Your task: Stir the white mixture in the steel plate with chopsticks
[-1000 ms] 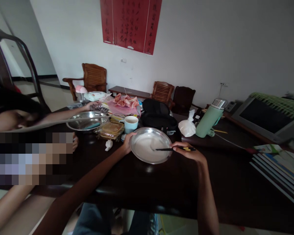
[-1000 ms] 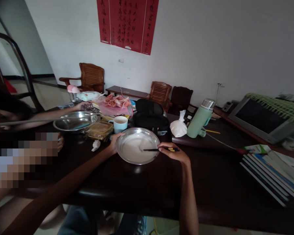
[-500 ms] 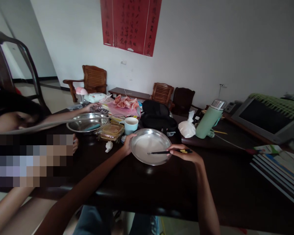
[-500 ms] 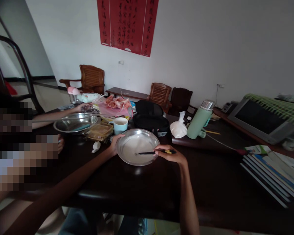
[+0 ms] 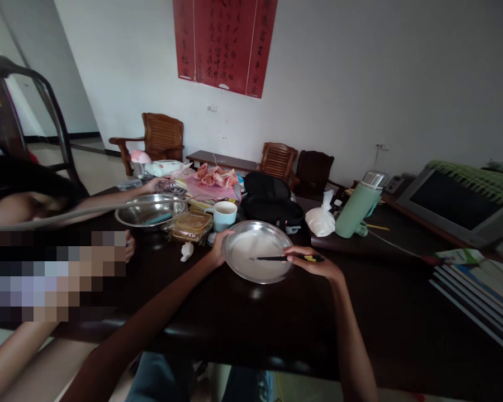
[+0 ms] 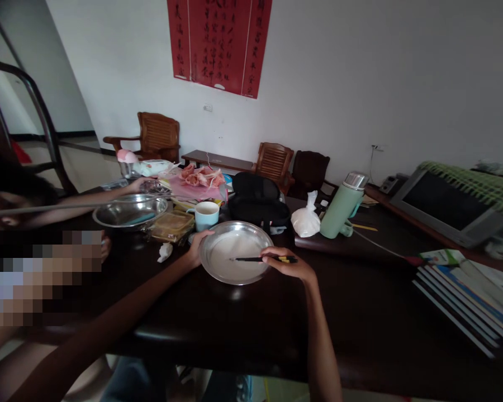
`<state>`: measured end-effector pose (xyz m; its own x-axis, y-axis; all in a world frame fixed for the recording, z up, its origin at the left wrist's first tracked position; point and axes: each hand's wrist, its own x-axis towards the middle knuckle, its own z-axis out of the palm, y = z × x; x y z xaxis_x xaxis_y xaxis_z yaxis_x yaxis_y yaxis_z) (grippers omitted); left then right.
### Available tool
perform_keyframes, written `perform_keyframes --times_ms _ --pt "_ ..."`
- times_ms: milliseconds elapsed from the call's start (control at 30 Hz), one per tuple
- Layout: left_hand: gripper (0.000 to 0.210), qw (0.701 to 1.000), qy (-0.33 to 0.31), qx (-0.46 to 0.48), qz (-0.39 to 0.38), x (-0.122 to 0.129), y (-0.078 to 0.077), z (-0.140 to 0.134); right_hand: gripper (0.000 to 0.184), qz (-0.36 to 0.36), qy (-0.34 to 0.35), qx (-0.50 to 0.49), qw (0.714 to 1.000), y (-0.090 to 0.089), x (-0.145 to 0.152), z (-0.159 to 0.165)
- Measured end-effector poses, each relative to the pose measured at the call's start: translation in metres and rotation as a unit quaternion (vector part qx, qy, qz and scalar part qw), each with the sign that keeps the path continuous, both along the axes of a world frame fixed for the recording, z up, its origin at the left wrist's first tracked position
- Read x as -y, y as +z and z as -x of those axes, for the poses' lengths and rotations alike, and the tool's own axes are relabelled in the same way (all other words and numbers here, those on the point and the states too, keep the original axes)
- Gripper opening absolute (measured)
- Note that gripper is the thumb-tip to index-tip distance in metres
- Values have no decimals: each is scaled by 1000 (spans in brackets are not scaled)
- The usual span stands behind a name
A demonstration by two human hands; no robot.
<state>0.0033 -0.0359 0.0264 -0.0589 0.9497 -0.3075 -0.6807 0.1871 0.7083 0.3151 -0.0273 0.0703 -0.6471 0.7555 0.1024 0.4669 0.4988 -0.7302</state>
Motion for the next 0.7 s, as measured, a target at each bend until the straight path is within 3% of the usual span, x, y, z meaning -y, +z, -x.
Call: perform_keyframes --times_ms 167,300,433,533,700 --pt "12 1000 -3 -6 7 -2 -3 1 39 -40 -75 -18 996 -7 -8 -6" --pt "18 1000 -6 -3 6 -3 -4 1 36 -23 -33 -5 999 -3 -4 -11" --pt "14 1000 -2 3 -5 -3 -3 0 35 9 22 -9 1000 -4 0 5" --pt "9 1000 -4 4 -7 -5 -4 1 32 -10 -5 -28 1000 -5 -2 11" --pt "15 1000 -8 -16 9 -6 -8 4 32 -51 -61 -25 997 2 -2 -10"
